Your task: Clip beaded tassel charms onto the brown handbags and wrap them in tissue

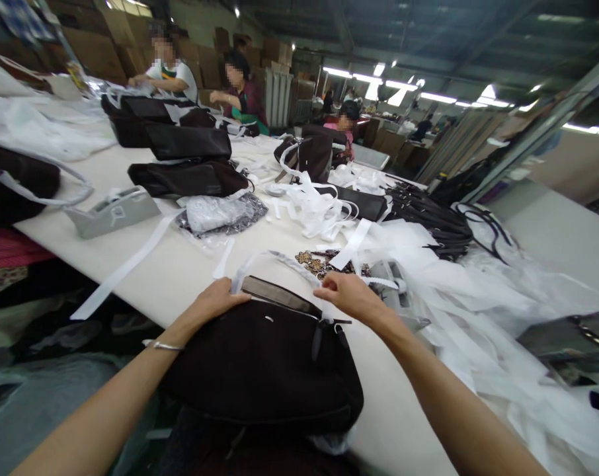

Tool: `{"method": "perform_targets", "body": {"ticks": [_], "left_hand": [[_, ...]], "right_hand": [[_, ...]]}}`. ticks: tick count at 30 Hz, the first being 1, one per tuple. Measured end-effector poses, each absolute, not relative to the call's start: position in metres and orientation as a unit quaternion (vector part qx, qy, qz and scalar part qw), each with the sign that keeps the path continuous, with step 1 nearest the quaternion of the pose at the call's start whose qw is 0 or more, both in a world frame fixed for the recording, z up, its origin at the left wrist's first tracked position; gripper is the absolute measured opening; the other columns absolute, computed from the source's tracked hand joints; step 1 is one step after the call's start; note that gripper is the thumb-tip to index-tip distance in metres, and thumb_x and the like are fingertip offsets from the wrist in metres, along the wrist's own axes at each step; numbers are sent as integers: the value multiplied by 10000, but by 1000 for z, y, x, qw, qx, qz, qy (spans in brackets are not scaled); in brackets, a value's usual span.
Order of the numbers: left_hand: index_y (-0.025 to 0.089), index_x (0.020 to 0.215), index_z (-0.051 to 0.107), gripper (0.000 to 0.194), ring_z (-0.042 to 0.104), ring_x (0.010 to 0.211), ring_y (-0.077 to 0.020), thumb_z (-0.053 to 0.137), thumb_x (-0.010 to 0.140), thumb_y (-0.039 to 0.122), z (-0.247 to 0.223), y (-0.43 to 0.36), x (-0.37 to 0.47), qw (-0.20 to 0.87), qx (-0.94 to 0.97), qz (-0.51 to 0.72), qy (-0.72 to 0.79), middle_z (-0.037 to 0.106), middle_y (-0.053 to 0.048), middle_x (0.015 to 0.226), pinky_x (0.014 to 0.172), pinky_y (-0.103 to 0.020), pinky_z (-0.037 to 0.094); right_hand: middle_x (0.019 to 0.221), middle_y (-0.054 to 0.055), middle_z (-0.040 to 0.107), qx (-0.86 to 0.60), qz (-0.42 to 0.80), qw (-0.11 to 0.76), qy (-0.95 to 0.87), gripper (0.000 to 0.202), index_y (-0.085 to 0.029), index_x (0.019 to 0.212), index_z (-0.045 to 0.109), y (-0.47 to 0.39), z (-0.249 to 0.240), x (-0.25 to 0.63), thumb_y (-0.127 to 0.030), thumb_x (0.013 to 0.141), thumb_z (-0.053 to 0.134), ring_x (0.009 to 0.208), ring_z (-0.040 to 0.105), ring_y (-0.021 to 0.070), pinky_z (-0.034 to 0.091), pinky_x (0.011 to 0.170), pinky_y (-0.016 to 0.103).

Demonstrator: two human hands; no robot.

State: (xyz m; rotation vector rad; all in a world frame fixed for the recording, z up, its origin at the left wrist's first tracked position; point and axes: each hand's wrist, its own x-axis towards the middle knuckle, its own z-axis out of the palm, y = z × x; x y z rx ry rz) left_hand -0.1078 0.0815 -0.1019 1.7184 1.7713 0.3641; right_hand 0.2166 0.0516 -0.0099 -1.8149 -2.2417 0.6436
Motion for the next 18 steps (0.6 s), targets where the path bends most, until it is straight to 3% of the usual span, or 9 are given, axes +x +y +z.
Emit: {"method": "perform_targets", "body": {"ticks": [3, 5, 8, 11, 15, 18], "left_hand": [[151, 1028, 608, 608, 630, 983, -405, 603, 673, 644, -110, 77, -98, 264, 669, 101, 687, 685, -204, 1032, 803, -436, 456], [156, 1059, 604, 618, 635, 985, -417, 553, 706, 661, -113, 75, -94, 250, 676, 82, 688, 690, -212, 1029, 800, -451, 457], [144, 1009, 623, 598, 652, 953, -409, 501, 744, 666, -111, 74, -94, 242, 687, 62, 683, 700, -221, 1003, 786, -437, 463], [153, 956, 633, 563, 661, 948, -360, 453, 786, 658, -100, 81, -101, 235, 699, 66, 672, 706, -191, 1010, 782, -379, 467], [189, 1029, 618, 600, 642, 1016, -329, 374, 822, 696, -81, 98, -108, 199, 711, 98, 667, 695, -146, 1070, 806, -346, 455], [163, 1145, 568, 658, 634, 1031, -347, 389, 817, 704, -82, 102, -107, 132, 715, 61, 684, 678, -167, 1101, 820, -366, 452]], "right_hand": [[907, 118, 685, -642, 239, 17, -728, 598, -188, 1132, 620, 25, -28, 245, -562, 679, 734, 822, 617, 276, 398, 717, 337], [1007, 140, 681, -643, 269, 19, -717, 716, -184, 1247, 555, 6, -50, 254, -467, 630, 784, 906, 618, 302, 407, 746, 341], [1008, 135, 688, -664, 296, 71, -683, 523, -170, 1155, 606, -12, -77, 258, -271, 654, 714, 923, 622, 293, 418, 760, 338], [924, 111, 695, -692, 284, 129, -650, 284, -168, 1007, 644, -14, -86, 259, -231, 739, 575, 875, 628, 265, 425, 764, 338], [984, 63, 690, -700, 264, 208, -631, 291, -208, 1078, 609, -1, -89, 259, -281, 827, 479, 931, 629, 222, 437, 821, 314], [972, 64, 689, -714, 262, 239, -604, 302, -204, 1088, 608, 11, -102, 256, -315, 839, 479, 933, 640, 229, 462, 824, 331]]}}
